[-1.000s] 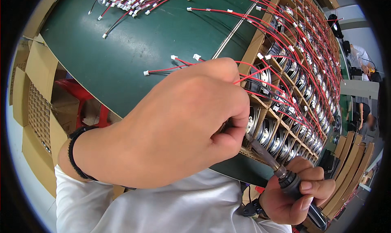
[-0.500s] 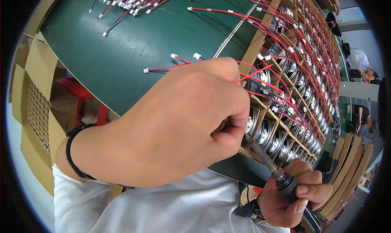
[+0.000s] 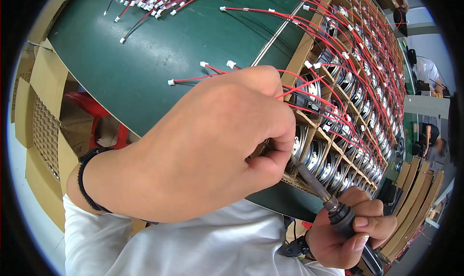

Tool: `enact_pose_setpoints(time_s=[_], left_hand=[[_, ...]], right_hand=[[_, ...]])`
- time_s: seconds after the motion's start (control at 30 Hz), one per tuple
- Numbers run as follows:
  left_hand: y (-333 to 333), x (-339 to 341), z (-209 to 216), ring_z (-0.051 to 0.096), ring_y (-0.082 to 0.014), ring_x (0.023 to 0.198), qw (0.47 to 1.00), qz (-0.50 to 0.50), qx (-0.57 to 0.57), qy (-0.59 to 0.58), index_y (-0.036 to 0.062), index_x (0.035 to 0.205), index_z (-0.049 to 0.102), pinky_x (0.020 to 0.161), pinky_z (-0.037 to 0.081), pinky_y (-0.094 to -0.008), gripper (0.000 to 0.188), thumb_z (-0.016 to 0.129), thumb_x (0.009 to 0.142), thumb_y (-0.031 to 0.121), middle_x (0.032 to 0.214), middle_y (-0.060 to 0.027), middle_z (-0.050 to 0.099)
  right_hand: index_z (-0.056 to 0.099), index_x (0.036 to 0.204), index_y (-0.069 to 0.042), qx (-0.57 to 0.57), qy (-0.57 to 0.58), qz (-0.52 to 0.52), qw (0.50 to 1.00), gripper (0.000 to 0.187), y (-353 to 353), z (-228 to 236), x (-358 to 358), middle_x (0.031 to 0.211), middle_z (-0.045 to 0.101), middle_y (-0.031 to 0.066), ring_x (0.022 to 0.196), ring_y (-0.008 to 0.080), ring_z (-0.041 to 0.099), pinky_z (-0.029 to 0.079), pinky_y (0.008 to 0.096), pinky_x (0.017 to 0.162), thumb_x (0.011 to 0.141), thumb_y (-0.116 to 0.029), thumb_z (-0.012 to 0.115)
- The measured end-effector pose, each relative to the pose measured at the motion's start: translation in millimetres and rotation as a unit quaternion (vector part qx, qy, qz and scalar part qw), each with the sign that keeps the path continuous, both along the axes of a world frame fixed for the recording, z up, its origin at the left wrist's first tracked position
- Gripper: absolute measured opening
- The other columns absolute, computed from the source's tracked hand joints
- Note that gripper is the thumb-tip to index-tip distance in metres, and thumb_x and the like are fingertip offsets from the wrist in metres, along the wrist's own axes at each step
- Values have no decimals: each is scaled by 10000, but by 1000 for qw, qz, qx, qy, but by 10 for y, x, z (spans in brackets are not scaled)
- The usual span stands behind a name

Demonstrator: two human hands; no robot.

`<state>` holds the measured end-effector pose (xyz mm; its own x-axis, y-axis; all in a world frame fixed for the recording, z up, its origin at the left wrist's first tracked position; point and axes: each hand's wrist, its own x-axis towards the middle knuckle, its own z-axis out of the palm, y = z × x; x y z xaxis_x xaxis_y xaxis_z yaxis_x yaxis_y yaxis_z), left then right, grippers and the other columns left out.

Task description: Soldering wires onto a grid of electronic speaker components using a soldering iron.

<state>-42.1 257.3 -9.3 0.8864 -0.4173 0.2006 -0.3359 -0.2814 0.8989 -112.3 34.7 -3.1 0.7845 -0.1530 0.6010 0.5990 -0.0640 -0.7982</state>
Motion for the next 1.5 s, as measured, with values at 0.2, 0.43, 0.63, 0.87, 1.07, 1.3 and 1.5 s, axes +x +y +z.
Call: enact_pose_setpoints(time_s=[0.2,0.43,0.63,0.87,1.07,1.3,1.5], left_hand=[[7,-11,6,421,-77,604,1000,-2,3,15,88,811,728,533,337,-242,124,773,719,19,850,-15,511],[7,-14,1,413,-68,608,999,-1,15,28,91,817,735,531,328,-231,119,774,727,23,858,-7,521],[-2,-19,2,405,-70,609,1000,6,12,27,94,816,736,534,324,-234,121,772,724,24,856,-6,518],[6,-16,10,390,-75,610,1000,3,0,17,95,808,734,540,309,-237,122,770,717,21,842,-9,507],[8,-3,-9,391,-80,610,1000,-3,-2,3,94,801,732,538,305,-236,121,768,715,16,842,-15,510],[11,-3,-7,397,-82,613,1000,-7,-3,7,91,809,736,529,299,-239,127,768,714,12,847,-19,513],[18,-4,12,402,-81,618,1000,-9,1,13,87,813,736,527,299,-237,126,768,718,11,854,-22,511]], right_hand=[[403,907,-75,-27,-4,3,1000,219,16,7,23,799,417,38,626,123,309,263,318,598,896,-143,611],[419,883,-60,-21,16,-16,1000,213,39,38,30,779,400,31,620,115,291,262,314,594,886,-143,614],[406,884,-68,-22,27,-40,999,231,45,54,26,748,366,27,614,123,277,249,326,597,897,-199,596],[406,894,-88,8,44,-81,996,230,52,69,33,736,331,18,620,131,263,240,341,633,909,-249,570],[416,897,-83,19,49,-67,996,232,42,68,53,735,340,16,616,125,270,242,335,628,918,-248,578],[430,905,-72,33,50,-55,997,225,33,79,62,723,355,20,600,120,300,254,323,621,931,-227,591],[440,903,-63,35,52,-50,997,220,23,83,61,721,362,22,591,122,324,271,322,618,932,-213,600]])
